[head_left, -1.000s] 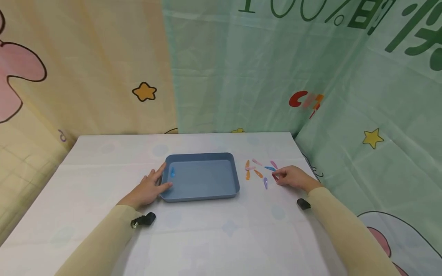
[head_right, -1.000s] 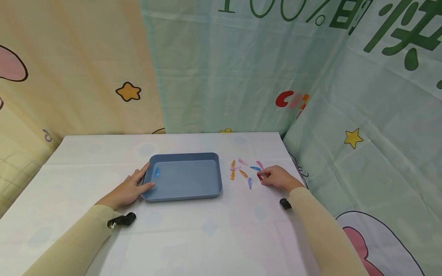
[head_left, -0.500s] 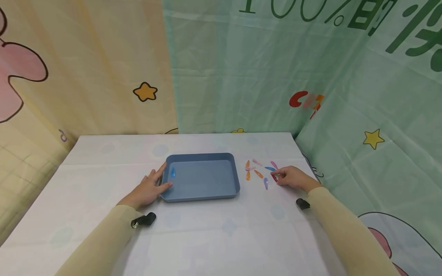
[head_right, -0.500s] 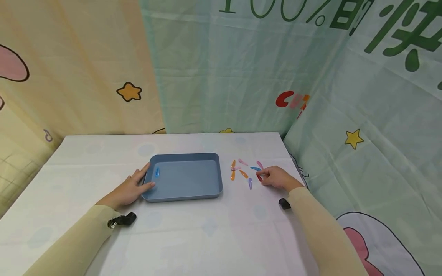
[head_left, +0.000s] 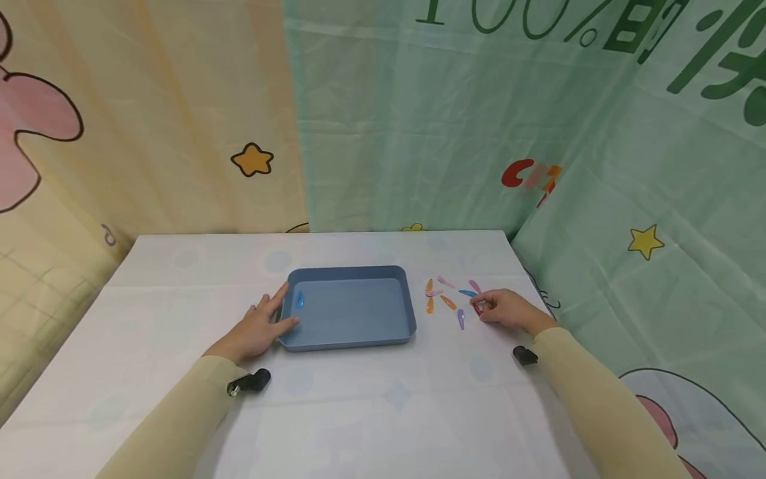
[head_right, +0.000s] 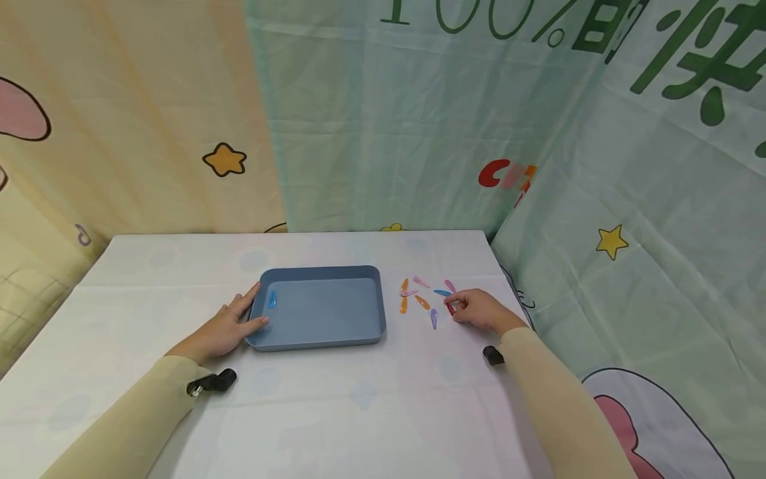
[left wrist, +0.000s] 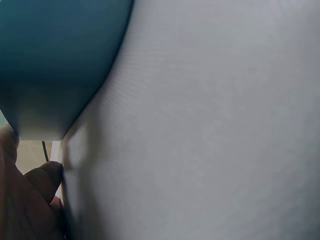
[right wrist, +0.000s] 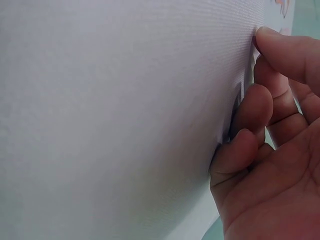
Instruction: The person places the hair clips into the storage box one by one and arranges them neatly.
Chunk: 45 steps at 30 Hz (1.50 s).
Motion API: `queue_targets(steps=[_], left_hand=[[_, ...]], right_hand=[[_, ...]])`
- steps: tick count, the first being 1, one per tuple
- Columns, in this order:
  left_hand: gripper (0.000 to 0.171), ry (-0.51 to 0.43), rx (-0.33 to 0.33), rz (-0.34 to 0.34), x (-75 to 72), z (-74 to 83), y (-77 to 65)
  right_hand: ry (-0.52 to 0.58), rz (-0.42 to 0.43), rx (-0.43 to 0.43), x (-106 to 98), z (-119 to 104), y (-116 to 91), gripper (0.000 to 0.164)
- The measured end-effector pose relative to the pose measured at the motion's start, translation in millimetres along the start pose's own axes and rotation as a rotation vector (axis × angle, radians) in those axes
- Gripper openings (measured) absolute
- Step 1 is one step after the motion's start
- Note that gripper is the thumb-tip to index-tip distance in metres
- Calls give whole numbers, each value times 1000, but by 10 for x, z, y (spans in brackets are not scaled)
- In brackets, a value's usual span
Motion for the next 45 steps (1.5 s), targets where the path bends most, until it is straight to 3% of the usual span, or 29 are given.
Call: queue_targets(steps=[11,16,23,30,36,45], left_hand=[[94,11,-7,4,-24,-17,23],[96,28,39,46,-36,4,20],[98,13,72,64,-43,5,24],[103,7,64,32,-28,-18,11],[102,-16,33,8,-23,-40,9],[100,-19,13,-11,7,-32,0]], right_hand=[[24,22,28,11,65,16,39],[-23,53,43,-8,72,18,35],[-1,132,40,-107,-59,-12,45],[147,135,-26,-97,-572,26,52],[277,65,-113,66,-1127,162,57],[380,-3,-194,340,-1735,418,56]])
Point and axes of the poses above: each hand's wrist, its own y-axis towards the middle knuckle, its own x-axis out of the palm, z = x × y, the point moved 6 cm from there along y, towards the middle knuckle, and after that the axes turned 10 degrees about -z, right-handed, at the moved point
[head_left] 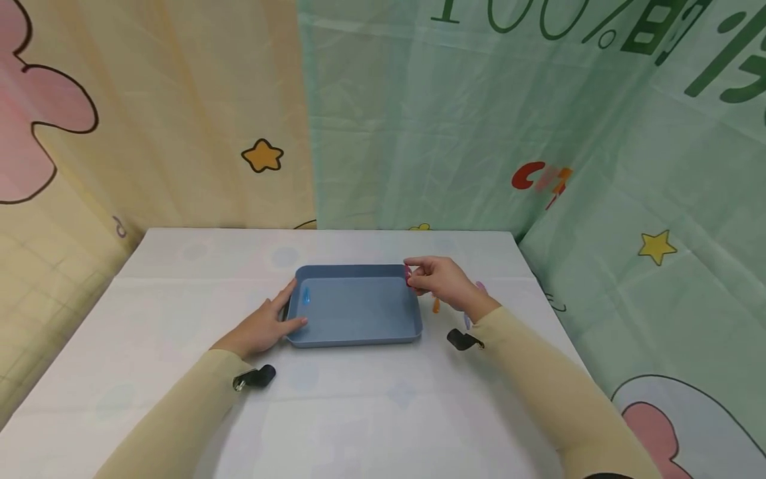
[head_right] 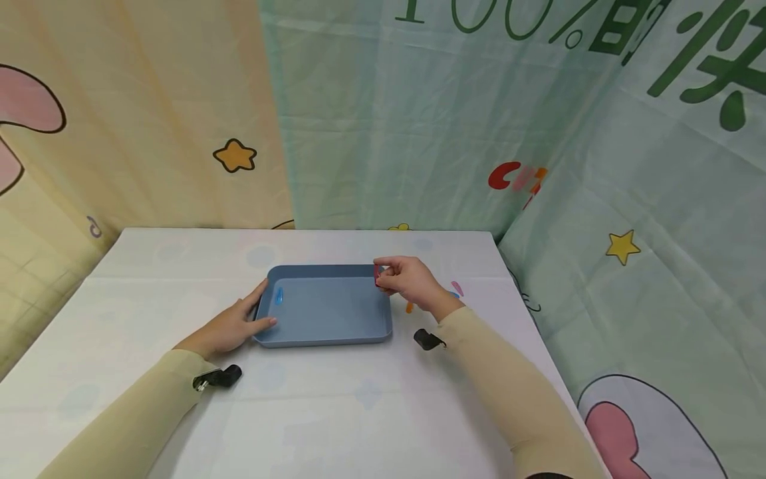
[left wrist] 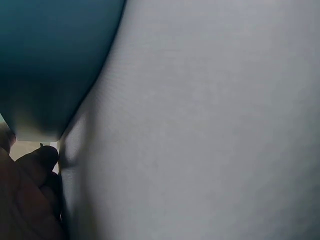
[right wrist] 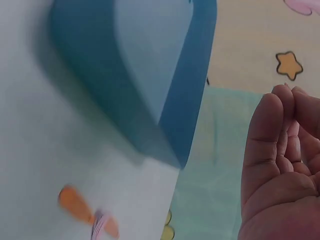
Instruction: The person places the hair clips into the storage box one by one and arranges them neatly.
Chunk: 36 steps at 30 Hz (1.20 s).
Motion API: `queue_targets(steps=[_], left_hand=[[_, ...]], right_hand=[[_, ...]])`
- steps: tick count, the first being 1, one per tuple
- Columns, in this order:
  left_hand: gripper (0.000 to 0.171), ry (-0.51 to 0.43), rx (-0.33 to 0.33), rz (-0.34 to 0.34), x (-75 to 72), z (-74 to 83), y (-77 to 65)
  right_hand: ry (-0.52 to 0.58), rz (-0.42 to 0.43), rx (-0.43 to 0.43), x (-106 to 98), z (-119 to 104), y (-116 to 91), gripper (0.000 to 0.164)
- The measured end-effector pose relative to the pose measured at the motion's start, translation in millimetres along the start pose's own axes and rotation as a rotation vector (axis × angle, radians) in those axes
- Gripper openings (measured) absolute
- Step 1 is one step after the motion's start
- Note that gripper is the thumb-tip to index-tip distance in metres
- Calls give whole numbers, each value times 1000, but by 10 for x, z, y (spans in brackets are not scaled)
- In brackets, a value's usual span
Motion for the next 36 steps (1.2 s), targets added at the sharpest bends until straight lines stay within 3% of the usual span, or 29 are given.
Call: queue_targets(steps=[7,16,36], left_hand=[[100,-8,0,0,1,10,-6],[100,-4,1,5,9,11,2],[101,-2,-1,11,-4,-19,23]], right_hand=[[90,-28,-58,305,-257,214,55],[91,-24,-79,578,-400,463,51],[140,-57,-34,1175,-578,915,52]])
Point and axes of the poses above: each hand's wrist, its own y-axis towards the middle knuckle, its own x-axis out of the palm, z = x × y, the point moved 6 cm from there along y, towards the middle knuckle, and after that the axes turned 10 degrees about -z, right-handed, at the moved point
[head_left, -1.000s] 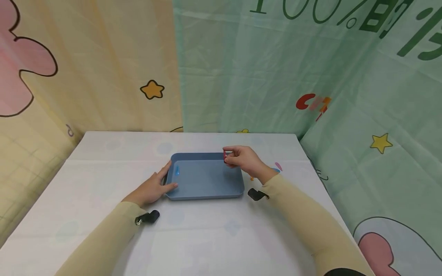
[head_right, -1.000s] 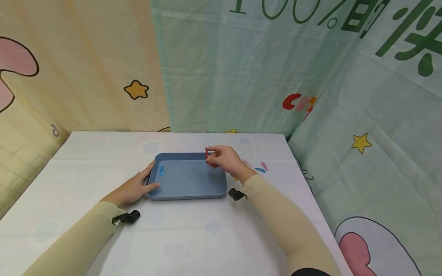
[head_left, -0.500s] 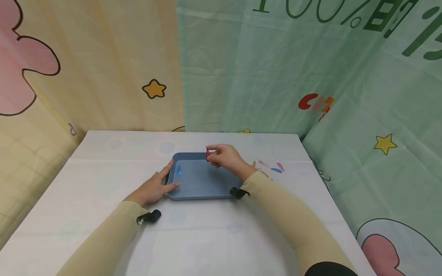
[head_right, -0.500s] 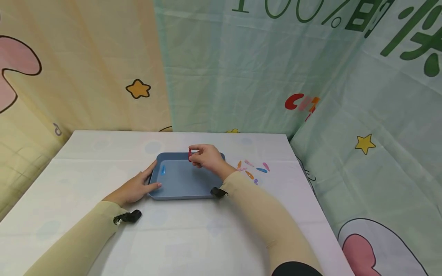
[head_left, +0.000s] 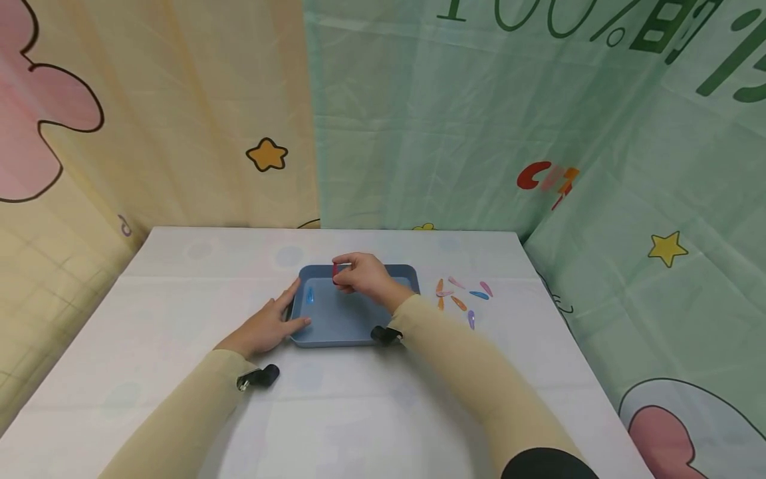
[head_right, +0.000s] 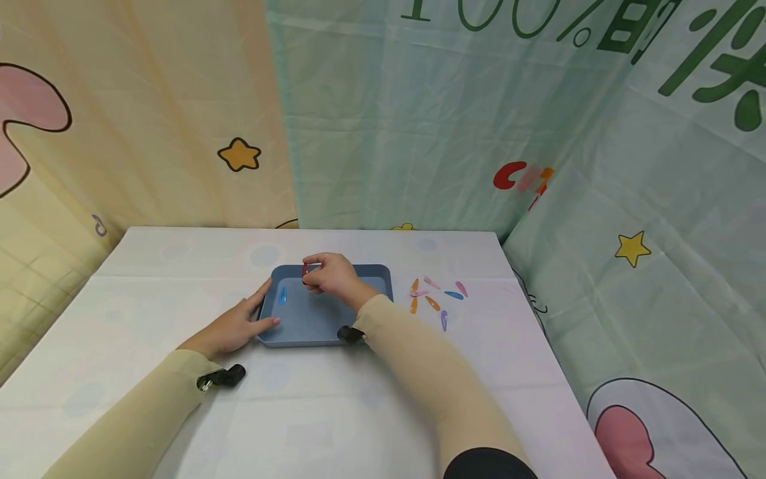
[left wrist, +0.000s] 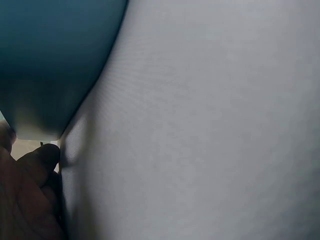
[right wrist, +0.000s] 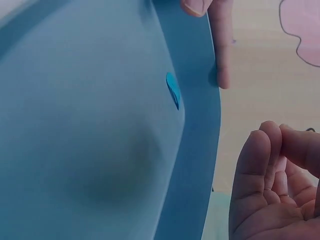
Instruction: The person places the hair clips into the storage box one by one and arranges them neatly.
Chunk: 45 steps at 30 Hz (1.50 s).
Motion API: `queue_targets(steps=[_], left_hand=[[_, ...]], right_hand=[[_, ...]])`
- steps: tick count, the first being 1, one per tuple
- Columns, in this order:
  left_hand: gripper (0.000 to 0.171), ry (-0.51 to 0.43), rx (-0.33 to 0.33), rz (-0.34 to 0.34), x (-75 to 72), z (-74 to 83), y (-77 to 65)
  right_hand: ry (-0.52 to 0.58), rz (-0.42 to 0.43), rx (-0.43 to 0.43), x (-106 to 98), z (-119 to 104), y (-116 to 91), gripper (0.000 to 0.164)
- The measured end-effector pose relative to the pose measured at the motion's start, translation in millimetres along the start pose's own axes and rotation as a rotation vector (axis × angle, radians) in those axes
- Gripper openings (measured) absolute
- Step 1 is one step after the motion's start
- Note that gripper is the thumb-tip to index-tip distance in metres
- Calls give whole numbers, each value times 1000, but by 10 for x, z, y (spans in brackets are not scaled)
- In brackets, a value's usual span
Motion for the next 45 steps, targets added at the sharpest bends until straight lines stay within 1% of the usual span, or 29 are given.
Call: queue_targets(steps=[5,12,18,23,28,31,34,38,41,45], left_hand=[[102,8,1,10,4,-9,2],[101,0,2,-2,3,14,-14],[100,-3,16,3,17,18,-16],[99,-14,32,12,20,-6,-1],[100,-6,39,18,6,-29,13],[100,-1,44,18,-1,-36,19],[99,0,43,19,0,-29,21],[99,3,42,18,2,-7,6],[99,5,45,17,1,11,-12],[99,3,36,16,2,3,-15]], right_hand=[[-2,6,0,75,-9,91,51],[2,10,0,138,-21,219,50],[-3,9,31,169,40,324,48],[-9,-11,64,207,107,356,43],[-24,-37,61,252,134,370,42],[-30,-47,80,274,152,378,42],[-55,-44,121,280,183,389,41],[-133,-48,168,296,227,421,39],[-194,-53,189,309,248,443,39],[-232,-53,217,317,270,460,40]])
Point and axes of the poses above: each hand's wrist, its own y-axis towards the middle knuckle, its own x-axis out of the palm, z = x × y, the point moved 6 cm from there along y, towards the middle knuckle, and after that the axes turned 10 degrees about -z, right-handed, at the moved point
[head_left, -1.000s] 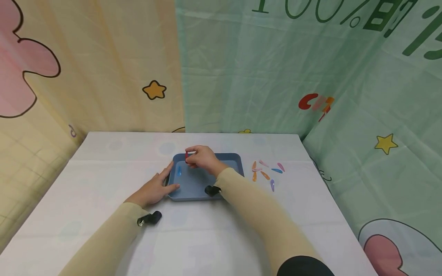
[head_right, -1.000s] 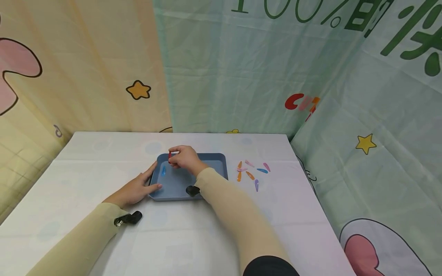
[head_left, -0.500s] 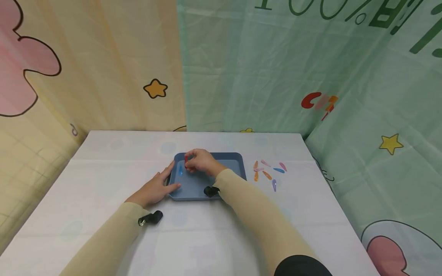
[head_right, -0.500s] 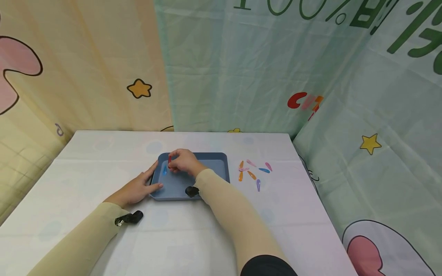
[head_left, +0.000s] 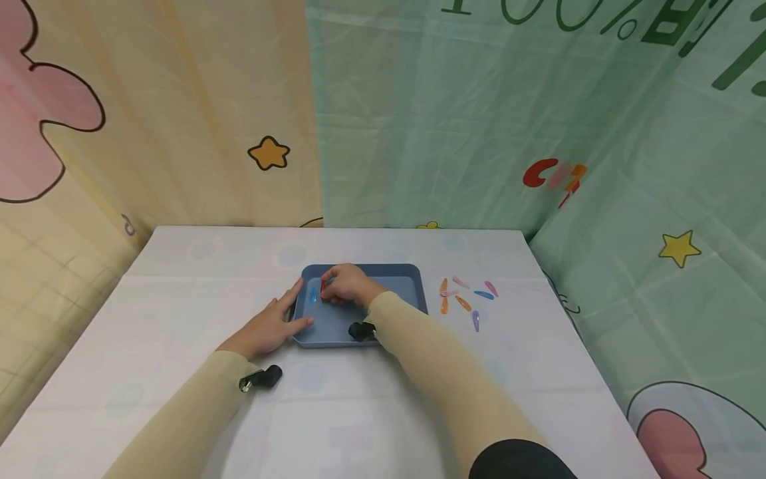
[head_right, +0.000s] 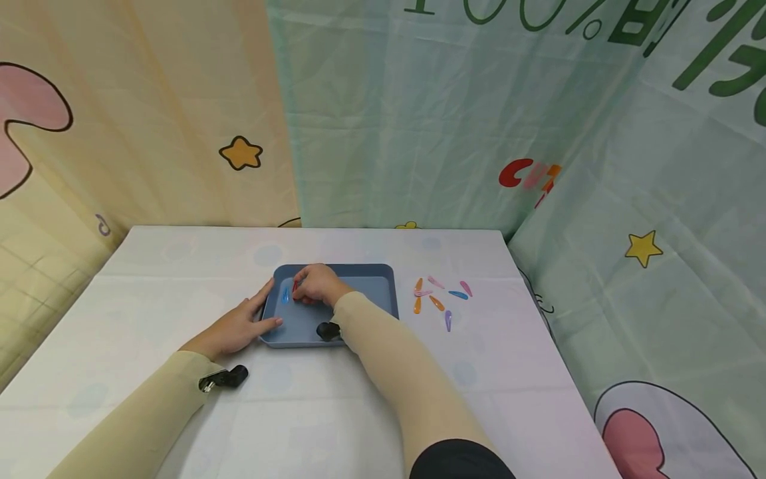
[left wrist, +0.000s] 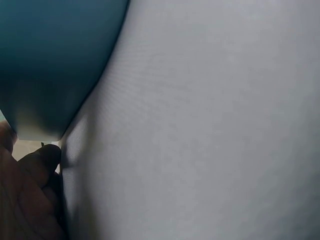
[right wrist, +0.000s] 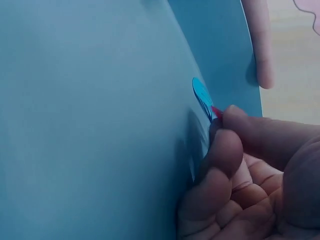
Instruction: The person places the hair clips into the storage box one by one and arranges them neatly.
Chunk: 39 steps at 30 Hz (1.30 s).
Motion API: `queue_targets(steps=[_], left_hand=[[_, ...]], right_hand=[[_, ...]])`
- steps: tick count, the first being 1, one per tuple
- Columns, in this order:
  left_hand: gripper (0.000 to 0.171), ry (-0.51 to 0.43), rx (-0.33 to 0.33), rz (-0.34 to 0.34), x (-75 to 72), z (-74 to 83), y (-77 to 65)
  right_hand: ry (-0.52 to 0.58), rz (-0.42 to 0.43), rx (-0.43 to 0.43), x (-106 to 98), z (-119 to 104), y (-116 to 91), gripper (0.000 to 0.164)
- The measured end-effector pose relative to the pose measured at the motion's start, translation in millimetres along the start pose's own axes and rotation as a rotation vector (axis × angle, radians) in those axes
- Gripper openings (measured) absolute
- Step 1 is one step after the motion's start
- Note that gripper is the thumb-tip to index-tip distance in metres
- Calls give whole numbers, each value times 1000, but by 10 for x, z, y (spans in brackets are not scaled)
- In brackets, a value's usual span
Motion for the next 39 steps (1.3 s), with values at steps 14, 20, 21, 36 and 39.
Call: queue_targets(steps=[14,20,21,36,39], left_hand=[[99,-7,-9,-3,3,-5,20],[98,-3,-12,-7,2,4,13],[98,-5,-12,-8,2,5,12],[97,-2,-18,-8,7,23,2],[98,5,-18,-4,9,17,6]], right_hand=[[-219,32,32,41,-63,16,36],[-289,60,43,60,-66,32,34],[-292,62,44,61,-65,33,34],[-305,54,44,72,-60,39,39],[-307,53,53,69,-51,44,42]])
Point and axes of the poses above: each hand's wrist, its own y-axis towards the middle knuckle, its own x-axis out of the palm, z = x × y, the point moved 6 cm from there along y, towards the middle knuckle, and after that the axes turned 10 degrees about -z, right-handed, at the moved point
